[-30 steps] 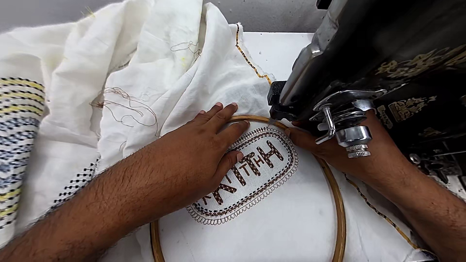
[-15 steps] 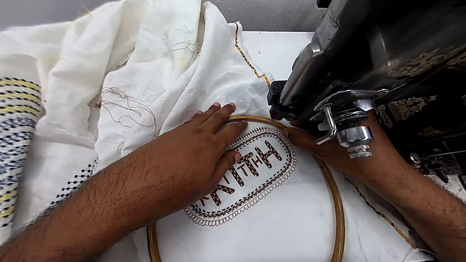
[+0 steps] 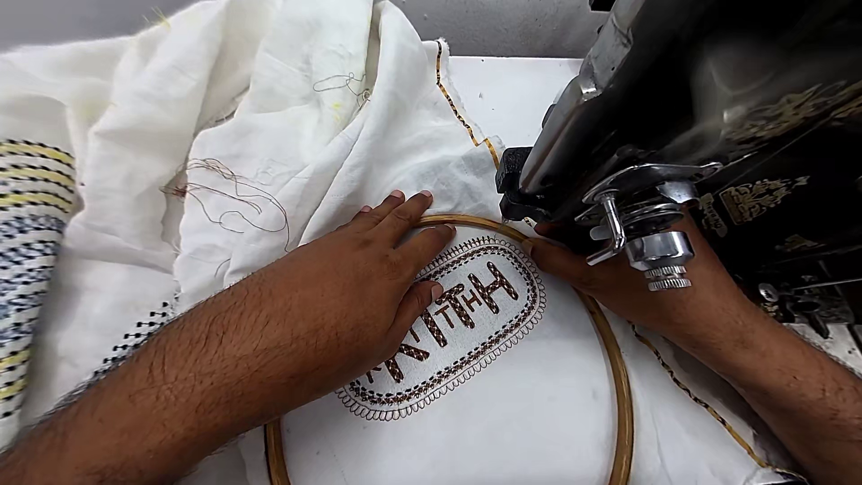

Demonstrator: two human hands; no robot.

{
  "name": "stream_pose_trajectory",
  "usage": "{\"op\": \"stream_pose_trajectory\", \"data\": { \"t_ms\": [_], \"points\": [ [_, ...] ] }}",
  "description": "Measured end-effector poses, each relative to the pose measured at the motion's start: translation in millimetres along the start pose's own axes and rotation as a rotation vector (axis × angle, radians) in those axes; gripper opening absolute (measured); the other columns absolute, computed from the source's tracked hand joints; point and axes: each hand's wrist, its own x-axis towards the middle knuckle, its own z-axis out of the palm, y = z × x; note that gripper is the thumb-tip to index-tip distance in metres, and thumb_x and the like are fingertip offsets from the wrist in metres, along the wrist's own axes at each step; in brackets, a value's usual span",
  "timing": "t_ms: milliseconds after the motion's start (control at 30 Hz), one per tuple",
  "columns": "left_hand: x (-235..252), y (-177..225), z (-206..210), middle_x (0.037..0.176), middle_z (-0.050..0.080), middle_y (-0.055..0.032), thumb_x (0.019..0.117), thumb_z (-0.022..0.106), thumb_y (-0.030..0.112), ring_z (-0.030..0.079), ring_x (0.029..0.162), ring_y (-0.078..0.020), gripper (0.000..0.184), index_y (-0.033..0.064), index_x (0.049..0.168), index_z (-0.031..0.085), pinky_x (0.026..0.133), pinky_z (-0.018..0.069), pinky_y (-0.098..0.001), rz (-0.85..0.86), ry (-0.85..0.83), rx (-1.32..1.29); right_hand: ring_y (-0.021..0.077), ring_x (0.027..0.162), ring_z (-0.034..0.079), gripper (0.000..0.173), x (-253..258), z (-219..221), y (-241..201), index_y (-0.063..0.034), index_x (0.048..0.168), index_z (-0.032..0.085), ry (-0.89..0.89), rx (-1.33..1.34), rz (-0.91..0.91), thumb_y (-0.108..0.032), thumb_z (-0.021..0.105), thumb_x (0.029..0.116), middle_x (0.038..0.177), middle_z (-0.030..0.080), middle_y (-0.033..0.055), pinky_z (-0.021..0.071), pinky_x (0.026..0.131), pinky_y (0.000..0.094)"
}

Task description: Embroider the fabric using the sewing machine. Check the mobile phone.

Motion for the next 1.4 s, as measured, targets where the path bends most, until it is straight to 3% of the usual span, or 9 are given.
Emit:
{"op": "stream_pose_trajectory", "data": {
  "t_ms": [133, 300, 500, 1067, 1400],
  "points": [
    [0.7, -0.6, -0.1, 0.164, 0.037, -0.0136, 0.1064, 0.03, 0.05, 0.035, 0.151, -0.0351, 0.061, 0.0182, 0.154, 0.048, 0.12, 0.0348, -0.0524, -0.001, -0.005, 0.0, 0.0002, 0.074, 0.067, 0.012, 1.0, 0.5, 1.5, -0.0186, 0.096, 0.074, -0.026, 0.025, 0.035, -0.027, 0.074, 0.0878, 0.083, 0.071, -0.0069, 0.0551, 0.063, 0.0227],
    [2.2, -2.4, 0.7, 0.162, 0.04, -0.0148, 0.1058, 0.029, 0.051, 0.039, 0.149, -0.0349, 0.061, 0.0185, 0.154, 0.049, 0.118, 0.0385, -0.0512, 0.013, -0.003, 0.015, -0.0011, 0.075, 0.066, 0.011, 0.7, 0.8, 0.9, -0.0192, 0.094, 0.074, 0.008, 0.015, 0.002, -0.028, 0.072, 0.0873, 0.081, 0.07, -0.0078, 0.0526, 0.063, 0.021],
    [2.8, -3.0, 2.4, 0.162, 0.04, -0.0139, 0.1054, 0.031, 0.05, 0.038, 0.15, -0.0345, 0.061, 0.019, 0.154, 0.048, 0.119, 0.0372, -0.0524, 0.007, 0.009, -0.006, -0.0018, 0.072, 0.063, 0.01, 2.0, 1.0, 0.7, -0.0203, 0.093, 0.072, 0.013, 0.036, 0.004, -0.03, 0.072, 0.0894, 0.079, 0.067, -0.0089, 0.0505, 0.061, 0.0205],
    [1.6, -6.1, 2.5, 0.162, 0.041, -0.0113, 0.1056, 0.03, 0.05, 0.039, 0.15, -0.0331, 0.06, 0.0193, 0.153, 0.049, 0.118, 0.0382, -0.052, -0.002, 0.013, 0.014, 0.0002, 0.082, 0.066, 0.014, 0.9, 5.7, 1.3, -0.0175, 0.1, 0.073, 0.039, 0.036, -0.027, -0.028, 0.073, 0.0904, 0.088, 0.069, -0.0054, 0.054, 0.07, 0.0213],
    [-0.7, -3.3, -0.9, 0.163, 0.04, -0.0122, 0.1052, 0.03, 0.05, 0.039, 0.15, -0.0337, 0.06, 0.0215, 0.155, 0.048, 0.116, 0.0406, -0.0519, -0.021, -0.017, 0.027, -0.0038, 0.077, 0.066, 0.013, -0.1, 5.3, 0.1, -0.0193, 0.097, 0.073, 0.027, 0.054, -0.033, -0.031, 0.07, 0.0918, 0.084, 0.07, -0.0089, 0.0532, 0.066, 0.0174]
  ]
}}
